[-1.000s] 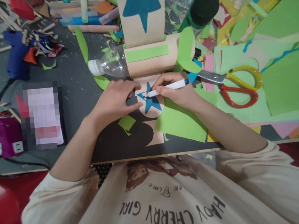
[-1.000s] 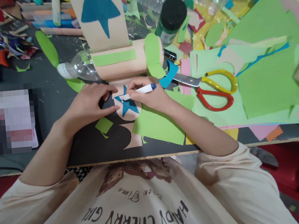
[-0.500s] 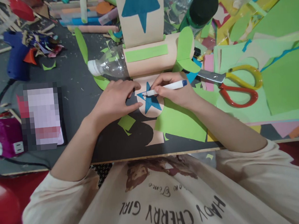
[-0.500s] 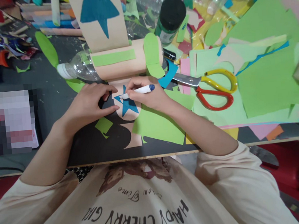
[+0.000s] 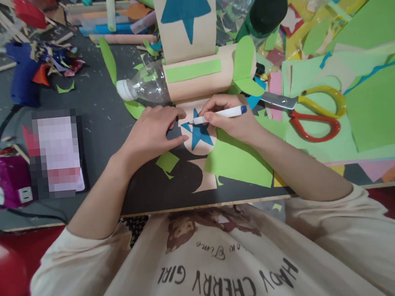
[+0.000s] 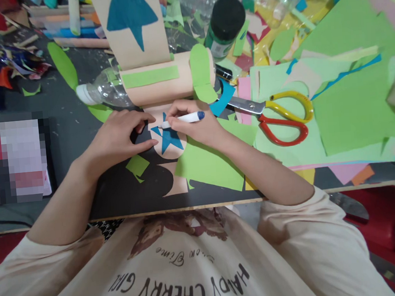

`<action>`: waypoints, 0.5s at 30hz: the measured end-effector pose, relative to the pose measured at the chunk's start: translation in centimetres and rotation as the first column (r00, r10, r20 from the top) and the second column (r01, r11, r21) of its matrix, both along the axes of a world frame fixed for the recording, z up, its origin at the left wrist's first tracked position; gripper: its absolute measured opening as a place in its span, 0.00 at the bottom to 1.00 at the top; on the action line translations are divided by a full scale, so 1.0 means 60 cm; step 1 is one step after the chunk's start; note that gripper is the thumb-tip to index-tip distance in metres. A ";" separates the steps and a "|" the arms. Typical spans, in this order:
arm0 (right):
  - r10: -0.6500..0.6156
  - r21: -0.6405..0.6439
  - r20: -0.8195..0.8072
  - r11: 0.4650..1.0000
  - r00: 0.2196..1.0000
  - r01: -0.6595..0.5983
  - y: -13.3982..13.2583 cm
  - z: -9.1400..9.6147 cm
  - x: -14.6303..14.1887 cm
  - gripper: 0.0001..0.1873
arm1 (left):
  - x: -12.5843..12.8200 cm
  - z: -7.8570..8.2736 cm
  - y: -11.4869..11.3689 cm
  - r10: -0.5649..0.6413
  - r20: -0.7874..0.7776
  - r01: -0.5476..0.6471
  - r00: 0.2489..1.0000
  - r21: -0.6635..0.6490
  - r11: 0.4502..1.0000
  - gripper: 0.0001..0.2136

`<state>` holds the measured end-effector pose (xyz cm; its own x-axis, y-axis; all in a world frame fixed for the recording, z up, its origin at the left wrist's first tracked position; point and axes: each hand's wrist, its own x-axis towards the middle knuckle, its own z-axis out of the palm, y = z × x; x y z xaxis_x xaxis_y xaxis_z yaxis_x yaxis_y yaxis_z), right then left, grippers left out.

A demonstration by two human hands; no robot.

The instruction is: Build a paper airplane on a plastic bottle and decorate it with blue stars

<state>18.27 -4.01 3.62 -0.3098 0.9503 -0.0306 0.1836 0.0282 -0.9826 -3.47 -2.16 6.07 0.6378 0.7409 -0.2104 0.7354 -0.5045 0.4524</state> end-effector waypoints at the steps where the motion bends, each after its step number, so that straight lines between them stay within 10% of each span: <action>1: -0.001 0.001 0.005 1.000 1.000 0.001 0.000 0.000 0.000 0.09 | 0.000 0.000 0.000 -0.001 0.001 0.001 1.000 0.001 1.000 0.16; 15: 0.055 -0.047 0.002 0.997 0.998 -0.055 0.002 0.008 0.000 0.12 | 0.000 0.002 0.000 0.001 -0.004 -0.001 1.000 -0.009 1.000 0.16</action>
